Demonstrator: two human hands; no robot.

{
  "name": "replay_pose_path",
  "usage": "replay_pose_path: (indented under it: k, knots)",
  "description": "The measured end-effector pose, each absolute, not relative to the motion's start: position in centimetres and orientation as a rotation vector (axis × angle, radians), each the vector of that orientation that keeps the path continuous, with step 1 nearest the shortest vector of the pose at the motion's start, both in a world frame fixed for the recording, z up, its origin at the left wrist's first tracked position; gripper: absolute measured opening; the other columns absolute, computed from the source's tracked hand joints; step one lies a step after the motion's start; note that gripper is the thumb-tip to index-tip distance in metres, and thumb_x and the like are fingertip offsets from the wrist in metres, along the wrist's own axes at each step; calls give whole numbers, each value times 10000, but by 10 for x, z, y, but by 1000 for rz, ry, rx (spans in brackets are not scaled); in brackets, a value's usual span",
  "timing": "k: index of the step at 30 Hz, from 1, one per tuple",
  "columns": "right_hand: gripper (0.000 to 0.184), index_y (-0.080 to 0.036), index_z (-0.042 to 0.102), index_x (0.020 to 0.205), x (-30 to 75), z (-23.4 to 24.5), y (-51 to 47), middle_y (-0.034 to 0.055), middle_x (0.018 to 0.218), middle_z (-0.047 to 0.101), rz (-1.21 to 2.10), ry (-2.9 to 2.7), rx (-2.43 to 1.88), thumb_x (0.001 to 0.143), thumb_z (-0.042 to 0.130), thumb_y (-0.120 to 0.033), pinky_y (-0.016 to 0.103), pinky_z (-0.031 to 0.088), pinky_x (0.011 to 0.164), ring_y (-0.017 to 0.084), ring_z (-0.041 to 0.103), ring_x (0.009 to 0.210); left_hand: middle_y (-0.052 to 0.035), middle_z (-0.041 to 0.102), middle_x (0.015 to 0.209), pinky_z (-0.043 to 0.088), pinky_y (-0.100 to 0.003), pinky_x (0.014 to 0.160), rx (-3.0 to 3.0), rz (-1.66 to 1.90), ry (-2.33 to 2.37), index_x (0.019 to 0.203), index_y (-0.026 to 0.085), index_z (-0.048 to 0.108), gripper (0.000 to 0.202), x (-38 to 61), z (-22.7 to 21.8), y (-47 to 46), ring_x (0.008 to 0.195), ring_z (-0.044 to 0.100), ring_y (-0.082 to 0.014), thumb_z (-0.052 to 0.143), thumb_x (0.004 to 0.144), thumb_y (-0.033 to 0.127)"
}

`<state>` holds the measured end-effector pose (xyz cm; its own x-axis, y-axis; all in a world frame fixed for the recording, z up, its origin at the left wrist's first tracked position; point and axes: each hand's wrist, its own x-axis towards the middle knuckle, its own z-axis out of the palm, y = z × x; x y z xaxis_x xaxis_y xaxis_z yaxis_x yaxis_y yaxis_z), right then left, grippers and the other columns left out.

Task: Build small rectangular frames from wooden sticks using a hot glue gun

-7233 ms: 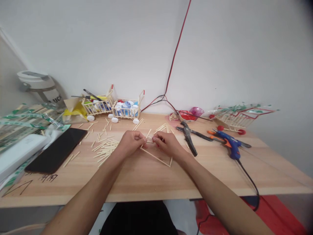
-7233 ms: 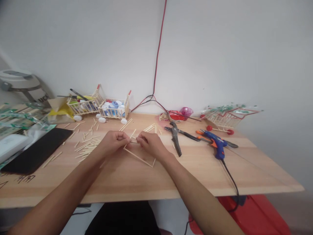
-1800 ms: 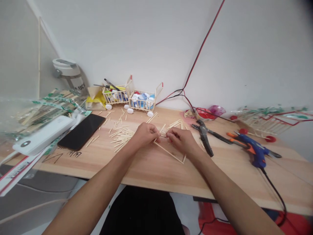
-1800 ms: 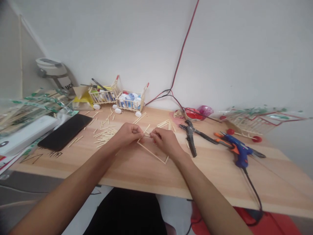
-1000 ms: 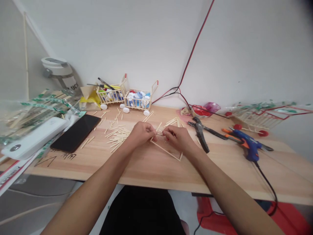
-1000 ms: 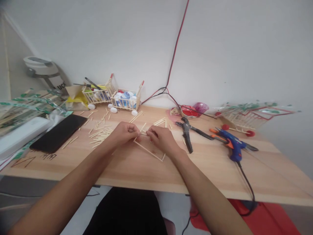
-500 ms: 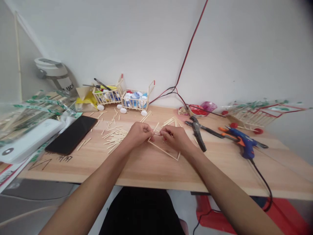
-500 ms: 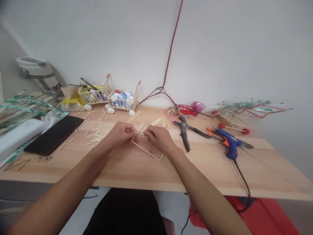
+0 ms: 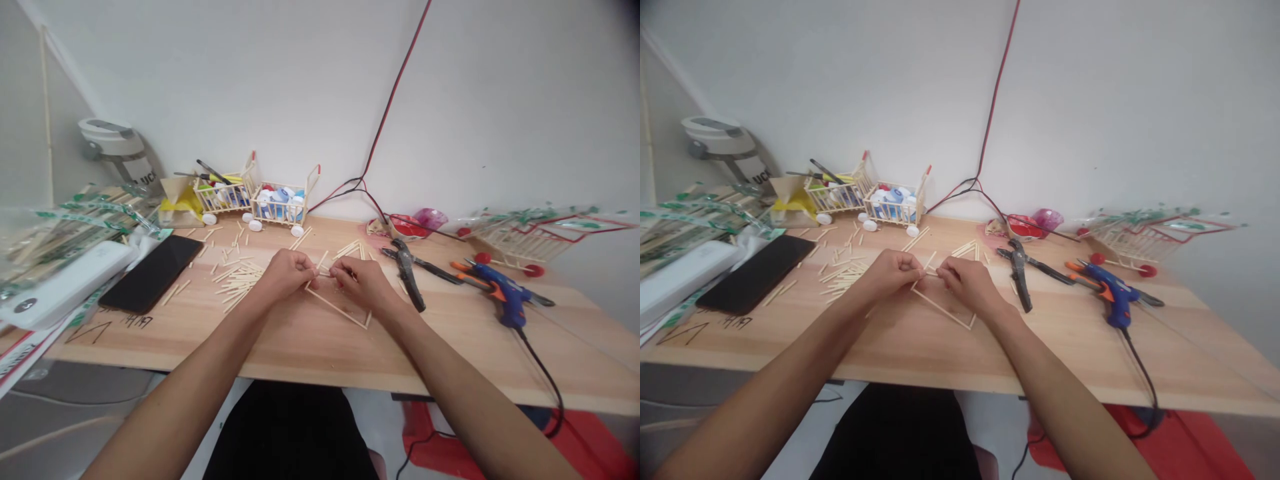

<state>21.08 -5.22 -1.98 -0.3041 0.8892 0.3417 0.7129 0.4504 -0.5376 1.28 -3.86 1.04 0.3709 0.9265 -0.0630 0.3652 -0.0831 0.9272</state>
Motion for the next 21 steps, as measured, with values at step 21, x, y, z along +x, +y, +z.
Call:
replay_pose_path:
  k: [21]
  knots:
    - [208,-194,584,686,210,-18,-54,-25,609,596,403,-2088,-1354,873,517,-253,223,325,575,109,512,579,4,608,504,254,-172,425,1611,724,1146,612,100,628,132,13,7,-38,428,407,-53,617,699,199]
